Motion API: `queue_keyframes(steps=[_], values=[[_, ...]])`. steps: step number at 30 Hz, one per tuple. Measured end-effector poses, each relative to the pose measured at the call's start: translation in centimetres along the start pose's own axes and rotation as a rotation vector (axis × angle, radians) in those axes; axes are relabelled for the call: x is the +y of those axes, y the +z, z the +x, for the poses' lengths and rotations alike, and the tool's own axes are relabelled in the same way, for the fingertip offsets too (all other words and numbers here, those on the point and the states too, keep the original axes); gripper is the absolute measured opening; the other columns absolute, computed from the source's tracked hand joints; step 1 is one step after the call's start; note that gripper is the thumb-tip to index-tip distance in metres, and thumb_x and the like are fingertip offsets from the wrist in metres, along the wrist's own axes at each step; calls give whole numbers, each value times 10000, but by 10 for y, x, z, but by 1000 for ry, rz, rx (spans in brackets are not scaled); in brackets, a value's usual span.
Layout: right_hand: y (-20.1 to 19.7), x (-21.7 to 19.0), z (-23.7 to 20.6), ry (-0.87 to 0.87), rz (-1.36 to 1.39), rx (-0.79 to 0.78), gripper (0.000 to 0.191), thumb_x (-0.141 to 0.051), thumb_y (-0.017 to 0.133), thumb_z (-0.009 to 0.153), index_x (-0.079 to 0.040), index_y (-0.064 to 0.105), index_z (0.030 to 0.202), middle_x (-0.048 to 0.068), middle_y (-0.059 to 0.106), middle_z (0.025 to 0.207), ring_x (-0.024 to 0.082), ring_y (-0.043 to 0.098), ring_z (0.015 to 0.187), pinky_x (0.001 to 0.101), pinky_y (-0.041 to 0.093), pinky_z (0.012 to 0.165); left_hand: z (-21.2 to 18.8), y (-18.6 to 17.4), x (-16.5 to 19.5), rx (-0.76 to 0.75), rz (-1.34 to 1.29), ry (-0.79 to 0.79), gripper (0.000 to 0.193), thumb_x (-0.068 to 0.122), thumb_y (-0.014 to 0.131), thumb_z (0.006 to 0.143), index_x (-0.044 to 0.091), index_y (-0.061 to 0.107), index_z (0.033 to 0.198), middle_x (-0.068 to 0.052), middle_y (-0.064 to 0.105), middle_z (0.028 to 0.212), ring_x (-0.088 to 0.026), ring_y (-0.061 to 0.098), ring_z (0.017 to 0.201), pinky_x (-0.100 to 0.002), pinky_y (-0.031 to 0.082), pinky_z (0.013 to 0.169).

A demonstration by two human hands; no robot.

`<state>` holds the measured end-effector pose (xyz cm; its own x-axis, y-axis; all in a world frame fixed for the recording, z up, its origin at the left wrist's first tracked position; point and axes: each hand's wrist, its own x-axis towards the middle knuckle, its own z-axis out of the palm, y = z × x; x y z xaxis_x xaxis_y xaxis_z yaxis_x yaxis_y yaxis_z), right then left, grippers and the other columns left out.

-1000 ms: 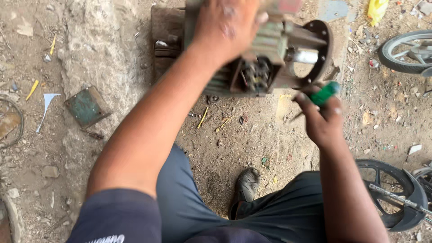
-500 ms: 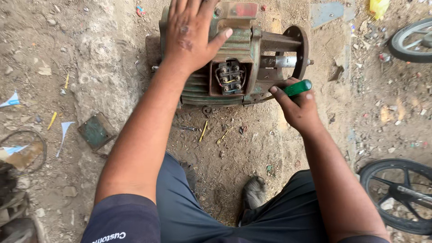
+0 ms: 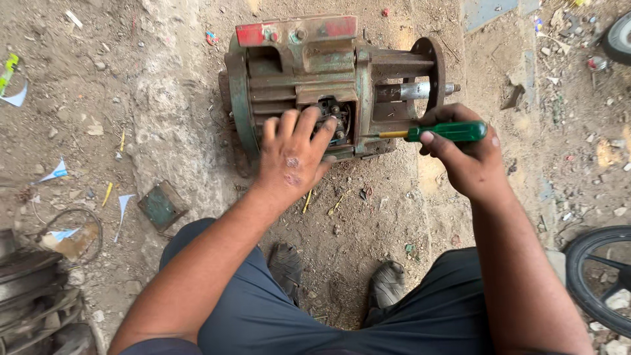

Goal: The person uses a green-handled screwdriver to adjust screws inside the terminal box of a green electric motor. They repeatedly tighten and loosen the screws while holding the motor steady with their left hand.

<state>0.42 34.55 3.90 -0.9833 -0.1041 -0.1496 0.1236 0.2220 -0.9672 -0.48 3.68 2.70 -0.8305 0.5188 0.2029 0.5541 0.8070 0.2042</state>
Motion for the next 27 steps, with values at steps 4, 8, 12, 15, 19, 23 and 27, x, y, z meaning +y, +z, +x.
queue_keyframes(steps=[4,8,12,15,19,23,27], values=[[-3,11,-10,-2,9,17,234,-189,697,1018,3,669,1148,91,738,949,136,704,839,274,562,749,4,13,-9,39,35,-14,660,364,886,770,194,654,1365,-96,514,1342,-303,496,1177,-491,398,926],[-3,12,-19,-45,-145,41,182,-174,758,989,-19,706,1070,75,742,881,130,698,782,275,563,700,4,13,-17,51,35,16,622,383,909,749,179,678,1289,-83,527,1344,-299,503,1172,-502,397,946],[1,-2,-26,-120,-286,27,211,-143,838,906,-38,732,1055,70,760,922,128,715,843,278,570,748,4,8,-24,89,61,81,592,372,928,753,176,710,1268,-45,536,1380,-268,510,1181,-493,393,984],[7,-14,-27,-147,-216,-58,241,-143,833,879,-41,710,1059,67,780,977,137,751,868,285,605,782,8,7,-29,94,69,135,597,395,940,746,171,716,1252,-36,565,1318,-268,516,1147,-493,387,973],[14,-23,-26,-285,-339,-176,274,-123,833,849,-38,718,1083,95,775,1003,181,776,895,310,617,795,12,11,-33,113,36,196,581,392,952,788,114,714,1239,-10,612,1291,-224,538,1152,-474,380,973],[18,-24,-26,-283,-397,-210,286,-100,829,833,-40,728,1094,101,774,968,194,779,866,312,606,769,15,15,-30,121,23,213,575,389,951,779,89,715,1209,-25,615,1256,-227,553,1181,-472,383,981],[17,-21,-24,-246,-390,-204,288,-97,826,845,-34,722,1106,96,775,975,175,780,865,295,618,772,16,18,-18,103,21,189,566,365,939,763,54,704,1174,-74,599,1234,-267,572,1172,-474,394,953]])
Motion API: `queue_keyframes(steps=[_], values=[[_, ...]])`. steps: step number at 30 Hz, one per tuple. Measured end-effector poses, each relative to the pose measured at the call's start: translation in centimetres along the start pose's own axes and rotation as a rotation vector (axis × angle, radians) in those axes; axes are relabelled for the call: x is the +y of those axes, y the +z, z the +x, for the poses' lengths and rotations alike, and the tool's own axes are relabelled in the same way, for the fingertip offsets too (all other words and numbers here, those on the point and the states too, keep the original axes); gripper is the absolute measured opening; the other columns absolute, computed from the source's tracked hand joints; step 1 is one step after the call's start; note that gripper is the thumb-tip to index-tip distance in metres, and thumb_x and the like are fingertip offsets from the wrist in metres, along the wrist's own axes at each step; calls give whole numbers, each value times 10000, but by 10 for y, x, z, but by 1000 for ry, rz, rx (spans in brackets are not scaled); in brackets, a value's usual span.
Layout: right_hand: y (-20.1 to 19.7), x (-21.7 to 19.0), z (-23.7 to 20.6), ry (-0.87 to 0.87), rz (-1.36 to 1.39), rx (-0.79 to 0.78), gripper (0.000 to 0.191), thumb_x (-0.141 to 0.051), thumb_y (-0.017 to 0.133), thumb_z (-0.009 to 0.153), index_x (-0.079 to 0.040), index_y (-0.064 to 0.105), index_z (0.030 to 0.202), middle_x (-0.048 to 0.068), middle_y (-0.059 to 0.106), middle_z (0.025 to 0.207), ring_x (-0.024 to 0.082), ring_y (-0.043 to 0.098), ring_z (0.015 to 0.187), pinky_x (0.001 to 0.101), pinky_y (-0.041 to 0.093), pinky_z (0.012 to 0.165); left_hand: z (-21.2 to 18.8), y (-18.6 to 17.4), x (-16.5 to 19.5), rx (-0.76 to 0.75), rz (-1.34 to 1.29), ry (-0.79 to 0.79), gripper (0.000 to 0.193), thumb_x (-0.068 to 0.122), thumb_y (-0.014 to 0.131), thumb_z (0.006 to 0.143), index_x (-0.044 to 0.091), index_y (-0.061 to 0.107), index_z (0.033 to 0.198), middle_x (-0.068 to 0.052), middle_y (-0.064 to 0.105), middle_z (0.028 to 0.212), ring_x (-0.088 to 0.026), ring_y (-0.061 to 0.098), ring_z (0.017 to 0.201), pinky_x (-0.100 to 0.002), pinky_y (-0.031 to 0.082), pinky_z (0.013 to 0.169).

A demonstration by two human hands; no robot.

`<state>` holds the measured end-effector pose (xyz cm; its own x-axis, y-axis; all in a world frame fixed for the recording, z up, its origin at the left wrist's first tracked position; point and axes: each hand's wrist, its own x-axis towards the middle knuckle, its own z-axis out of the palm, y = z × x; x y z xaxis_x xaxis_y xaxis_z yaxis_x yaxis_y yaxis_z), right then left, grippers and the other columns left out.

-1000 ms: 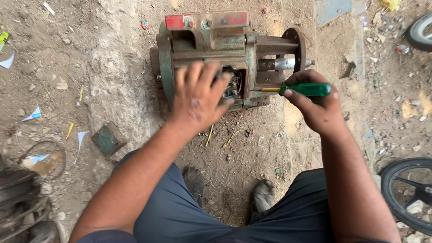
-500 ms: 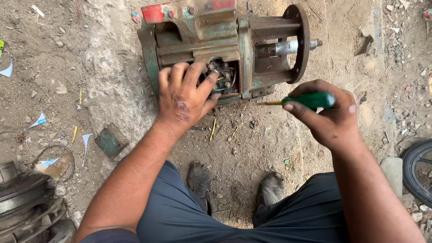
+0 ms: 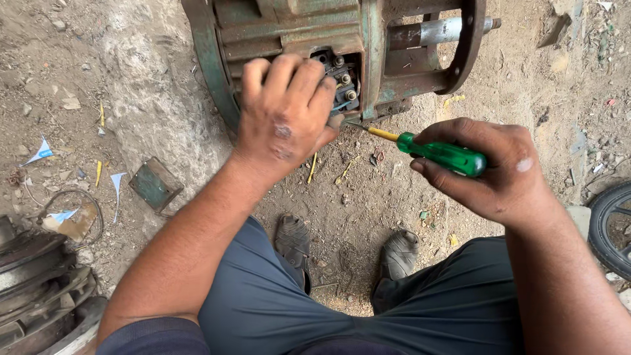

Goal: The person uses a green-handled screwdriver to adjust screws inside the terminal box of a green electric motor. They repeatedly tighten and loosen the screws while holding the motor steady with their left hand.

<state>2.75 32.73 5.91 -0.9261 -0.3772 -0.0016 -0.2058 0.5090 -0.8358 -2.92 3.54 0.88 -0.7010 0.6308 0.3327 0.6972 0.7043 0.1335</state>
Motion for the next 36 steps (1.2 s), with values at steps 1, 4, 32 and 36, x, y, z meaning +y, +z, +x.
queue_keyframes(steps=[1,4,32,36], values=[[-1,1,1,-3,13,4,278,-97,825,855,-35,719,1105,93,775,980,169,779,868,290,620,778,0,1,5,-2,17,-47,547,327,924,760,45,703,1172,-85,598,1226,-264,586,1137,-463,409,917],[-2,5,4,-10,33,8,256,-96,823,873,-35,715,1097,89,778,982,154,778,870,282,625,790,-1,8,23,-3,55,-182,467,204,874,794,23,689,1183,-107,589,1217,-256,630,1067,-430,470,827],[-15,6,23,-4,66,10,259,-209,830,860,-60,717,1040,81,786,919,185,782,892,324,605,826,-11,40,79,703,-1374,-1262,419,216,632,1004,99,464,1369,-91,571,1347,-243,616,1179,-368,559,867],[-13,9,22,27,84,20,259,-196,833,856,-55,709,1035,86,783,915,186,770,899,337,599,835,-15,36,82,686,-1447,-1281,443,289,558,1007,115,438,1396,-125,581,1449,-328,619,1292,-418,522,962]])
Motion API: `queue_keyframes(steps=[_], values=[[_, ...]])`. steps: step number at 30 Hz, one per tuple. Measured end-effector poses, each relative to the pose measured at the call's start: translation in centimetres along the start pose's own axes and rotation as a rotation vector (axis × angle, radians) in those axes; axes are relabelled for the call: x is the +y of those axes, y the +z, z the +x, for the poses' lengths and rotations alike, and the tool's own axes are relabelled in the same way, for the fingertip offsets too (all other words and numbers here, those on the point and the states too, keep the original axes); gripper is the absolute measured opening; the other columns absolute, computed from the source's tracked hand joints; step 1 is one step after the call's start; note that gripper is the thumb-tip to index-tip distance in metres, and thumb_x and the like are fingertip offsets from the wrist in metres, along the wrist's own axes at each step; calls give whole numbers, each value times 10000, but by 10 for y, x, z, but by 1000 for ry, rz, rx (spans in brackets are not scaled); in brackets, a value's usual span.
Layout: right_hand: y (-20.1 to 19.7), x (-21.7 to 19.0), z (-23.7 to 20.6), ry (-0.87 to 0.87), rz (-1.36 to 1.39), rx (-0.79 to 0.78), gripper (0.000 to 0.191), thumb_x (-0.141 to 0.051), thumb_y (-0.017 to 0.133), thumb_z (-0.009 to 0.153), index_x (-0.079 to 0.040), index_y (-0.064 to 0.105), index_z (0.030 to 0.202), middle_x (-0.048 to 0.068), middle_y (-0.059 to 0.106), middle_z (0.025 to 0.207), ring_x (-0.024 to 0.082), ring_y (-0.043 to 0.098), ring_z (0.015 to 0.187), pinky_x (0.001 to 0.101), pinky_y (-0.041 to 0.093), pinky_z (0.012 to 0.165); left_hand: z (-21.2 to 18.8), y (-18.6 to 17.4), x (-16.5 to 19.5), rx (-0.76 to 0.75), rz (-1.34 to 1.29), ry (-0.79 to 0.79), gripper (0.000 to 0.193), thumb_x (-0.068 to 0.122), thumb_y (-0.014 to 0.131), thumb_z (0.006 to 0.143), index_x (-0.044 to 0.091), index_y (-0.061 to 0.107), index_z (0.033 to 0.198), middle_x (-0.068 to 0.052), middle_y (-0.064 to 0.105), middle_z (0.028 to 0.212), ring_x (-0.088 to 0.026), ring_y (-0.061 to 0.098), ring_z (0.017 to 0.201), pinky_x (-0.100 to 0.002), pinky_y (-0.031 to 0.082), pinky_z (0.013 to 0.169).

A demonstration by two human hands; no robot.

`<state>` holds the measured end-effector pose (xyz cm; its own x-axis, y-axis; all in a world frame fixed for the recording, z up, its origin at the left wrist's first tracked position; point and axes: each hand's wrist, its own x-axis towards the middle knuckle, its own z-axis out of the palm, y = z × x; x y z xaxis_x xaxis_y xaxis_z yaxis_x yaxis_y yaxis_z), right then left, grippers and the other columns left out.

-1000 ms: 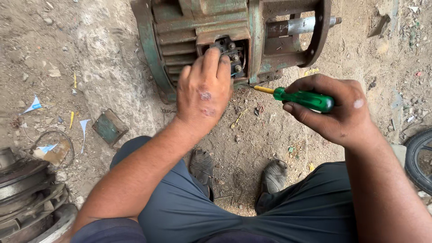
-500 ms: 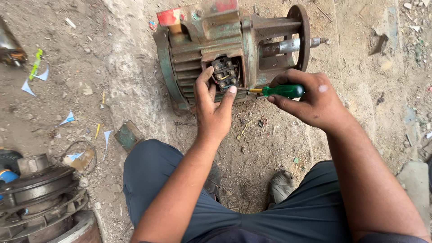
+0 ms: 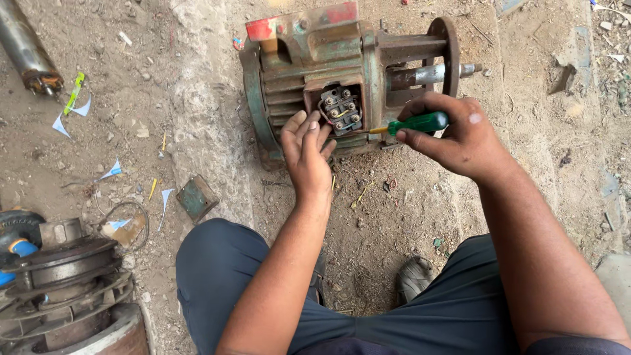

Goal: The person uses a green-handled screwdriver to adjust screws inside the terminal box of a green electric motor. They repeatedly tighten and loosen the screws while holding the motor steady with their left hand.

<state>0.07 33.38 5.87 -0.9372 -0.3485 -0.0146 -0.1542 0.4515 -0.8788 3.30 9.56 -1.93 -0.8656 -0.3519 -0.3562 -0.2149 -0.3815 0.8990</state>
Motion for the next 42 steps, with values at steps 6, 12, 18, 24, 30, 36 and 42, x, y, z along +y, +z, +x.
queue_keyframes(steps=[6,12,18,24,30,36,42], values=[[7,12,-1,35,-28,-30,241,-191,829,870,-62,705,1031,69,782,974,173,763,938,324,611,848,0,-9,6,-70,74,-92,701,383,503,1006,101,273,1605,-179,485,1556,-365,529,1392,-452,515,1016],[14,24,-9,2,-24,18,261,-113,824,858,-32,707,1078,85,772,1038,170,736,956,328,590,869,4,-8,-4,-145,-41,-126,815,483,448,989,120,148,1655,-169,373,1643,-340,468,1426,-448,487,1006],[27,39,-18,-39,126,82,258,-56,789,917,-3,665,1137,100,745,1060,147,728,985,294,595,928,1,-9,-15,-71,-95,-98,810,543,410,1013,99,197,1656,-210,437,1595,-341,533,1361,-421,500,996],[30,60,-36,10,348,124,194,20,729,970,79,627,1125,160,709,1041,217,745,944,315,628,876,-15,-10,-23,10,-123,-52,624,503,456,1035,55,402,1464,-194,542,1456,-296,600,1301,-406,521,986],[24,100,-35,48,705,94,130,1,652,996,90,586,1064,207,679,1008,272,705,846,356,602,834,-29,-8,-32,-73,-225,154,428,403,611,1064,28,531,1254,-156,577,1429,-258,620,1233,-391,529,1038],[36,133,-10,142,786,-18,163,-56,582,991,100,585,1040,218,663,979,251,638,785,315,543,781,-39,-17,-29,-10,157,488,269,323,631,1039,75,532,1072,-269,503,1511,-319,568,1373,-440,473,1178],[52,131,4,198,829,-30,160,-42,592,1003,107,585,1062,191,657,981,219,608,789,290,533,824,-40,-16,-30,4,332,510,249,309,665,980,90,548,963,-296,526,1486,-370,515,1387,-444,409,1158]])
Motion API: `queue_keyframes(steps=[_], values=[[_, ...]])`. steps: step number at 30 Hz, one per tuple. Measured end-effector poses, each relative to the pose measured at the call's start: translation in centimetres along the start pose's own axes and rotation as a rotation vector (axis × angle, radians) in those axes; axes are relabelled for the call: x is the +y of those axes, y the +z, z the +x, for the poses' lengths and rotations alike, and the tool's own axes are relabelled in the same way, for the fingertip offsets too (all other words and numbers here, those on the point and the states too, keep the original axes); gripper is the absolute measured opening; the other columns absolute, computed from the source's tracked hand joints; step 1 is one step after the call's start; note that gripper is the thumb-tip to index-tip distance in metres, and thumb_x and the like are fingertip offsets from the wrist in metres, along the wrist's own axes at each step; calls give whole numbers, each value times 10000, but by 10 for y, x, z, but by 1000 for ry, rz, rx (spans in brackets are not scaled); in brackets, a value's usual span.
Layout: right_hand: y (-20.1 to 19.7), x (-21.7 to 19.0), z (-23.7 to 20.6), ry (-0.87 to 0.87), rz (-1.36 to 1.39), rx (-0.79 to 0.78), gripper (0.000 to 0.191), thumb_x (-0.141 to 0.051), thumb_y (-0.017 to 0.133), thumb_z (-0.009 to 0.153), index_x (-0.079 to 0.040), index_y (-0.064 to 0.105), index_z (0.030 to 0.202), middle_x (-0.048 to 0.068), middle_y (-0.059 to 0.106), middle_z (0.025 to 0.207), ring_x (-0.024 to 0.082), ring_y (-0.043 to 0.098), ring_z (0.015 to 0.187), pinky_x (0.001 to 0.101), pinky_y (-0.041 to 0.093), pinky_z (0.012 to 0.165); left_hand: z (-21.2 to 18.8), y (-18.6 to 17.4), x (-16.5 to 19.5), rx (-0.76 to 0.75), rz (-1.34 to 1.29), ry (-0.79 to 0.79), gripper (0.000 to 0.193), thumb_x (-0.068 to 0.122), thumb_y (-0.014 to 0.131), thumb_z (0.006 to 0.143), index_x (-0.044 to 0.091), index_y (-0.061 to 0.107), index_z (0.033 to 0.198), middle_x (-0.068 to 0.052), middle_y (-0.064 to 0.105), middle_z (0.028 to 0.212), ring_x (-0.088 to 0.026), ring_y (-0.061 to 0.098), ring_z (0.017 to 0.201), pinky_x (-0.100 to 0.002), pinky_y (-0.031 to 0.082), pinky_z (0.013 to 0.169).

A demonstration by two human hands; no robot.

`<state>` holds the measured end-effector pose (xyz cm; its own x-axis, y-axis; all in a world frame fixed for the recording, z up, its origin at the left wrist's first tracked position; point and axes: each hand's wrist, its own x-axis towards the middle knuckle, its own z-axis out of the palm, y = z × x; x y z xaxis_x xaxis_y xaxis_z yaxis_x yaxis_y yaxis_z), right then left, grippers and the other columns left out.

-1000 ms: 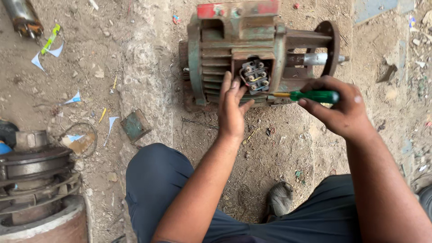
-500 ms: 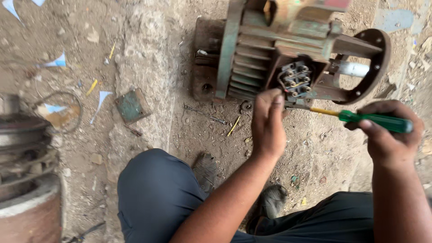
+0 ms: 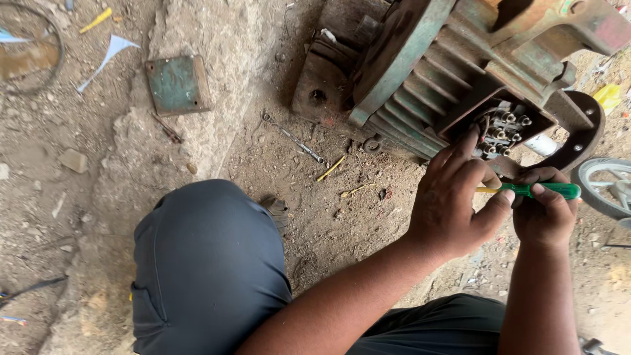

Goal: The person uses a green-handled screwdriver to adjust screws inside the terminal box of a green electric motor. They repeatedly tighten and loosen the screws while holding the motor steady with their left hand.

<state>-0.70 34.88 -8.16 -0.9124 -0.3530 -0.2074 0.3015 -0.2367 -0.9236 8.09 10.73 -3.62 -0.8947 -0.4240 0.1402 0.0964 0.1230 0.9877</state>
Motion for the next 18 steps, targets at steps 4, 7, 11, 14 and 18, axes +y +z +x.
queue_keyframes(steps=[4,7,11,14,18], values=[[0,1,0,-6,-25,7,171,-54,597,993,101,587,1063,190,666,992,215,618,813,279,535,826,7,-4,4,-14,46,7,212,303,640,988,105,564,970,-228,593,1384,-367,550,1373,-428,404,1152],[2,-6,-5,-34,-79,-25,171,-80,623,1020,86,590,1047,197,675,960,222,633,768,288,537,746,28,-12,-1,-97,-101,-110,255,374,540,1030,124,570,1072,-66,712,1113,-317,628,1304,-395,485,1021],[22,-29,-26,-141,-236,-36,186,-80,717,1068,62,599,1095,201,705,1040,238,702,827,326,598,775,61,-29,-19,-243,-352,-334,528,512,416,1025,76,511,1309,-111,655,1242,-218,695,1115,-324,615,851],[54,-54,-47,-238,-541,-58,229,-64,771,1068,56,587,1135,213,707,1109,266,758,913,355,642,804,78,-39,-25,-355,-297,-366,615,562,350,1035,62,566,1319,-153,697,1147,-260,697,1041,-346,588,841],[99,-73,-53,-510,-707,-224,384,-161,816,943,25,584,1186,169,725,1025,228,767,900,358,664,792,94,-46,-21,-454,-170,-354,730,646,283,992,86,640,1296,-136,753,1037,-219,749,960,-373,561,882]])
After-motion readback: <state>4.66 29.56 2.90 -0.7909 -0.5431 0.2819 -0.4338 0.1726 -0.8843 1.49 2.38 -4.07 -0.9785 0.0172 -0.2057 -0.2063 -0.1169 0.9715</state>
